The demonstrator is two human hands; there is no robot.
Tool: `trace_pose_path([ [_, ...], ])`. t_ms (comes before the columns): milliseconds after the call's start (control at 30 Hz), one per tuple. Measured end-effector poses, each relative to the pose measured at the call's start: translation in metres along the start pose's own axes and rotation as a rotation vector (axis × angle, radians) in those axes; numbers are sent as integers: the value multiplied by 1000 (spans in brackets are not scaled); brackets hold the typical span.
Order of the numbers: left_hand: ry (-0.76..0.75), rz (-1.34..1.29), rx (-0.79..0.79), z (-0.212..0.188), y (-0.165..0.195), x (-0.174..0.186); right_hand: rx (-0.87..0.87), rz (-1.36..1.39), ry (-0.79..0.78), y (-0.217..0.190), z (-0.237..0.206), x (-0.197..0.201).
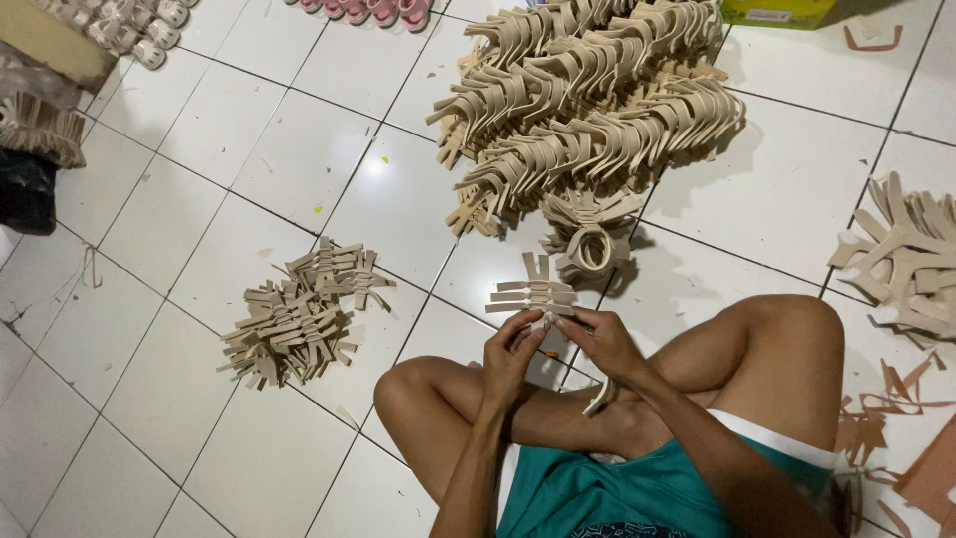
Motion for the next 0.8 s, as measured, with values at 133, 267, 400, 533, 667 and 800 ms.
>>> trace_pose_path([
  [133,-32,11,5,-1,0,-5,-197,3,73,23,-3,9],
  [267,-12,92,35,-4,0,-3,-223,85,63,32,-2,12],
  [400,28,27,28,-5,-1,1,-226,123,8,33,-2,7],
  [533,105,5,46,-2,-8,11,-217,39,-20,27,-4,-1],
  [667,113,-10,31,0,-12,15,-120,28,-85,10,-3,-9],
  [800,92,47,63,0,-12,13,-36,-35,-135,-4,-2,-10],
])
Point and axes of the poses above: each hand's wrist, its own z-axis towards the middle knuckle, its own x-axis out of the back of the hand, y = z × x, the point moved 9 cm from there along z, towards the middle knuckle, and after that the axes turned 9 degrees about z, right-handed, at the moved point
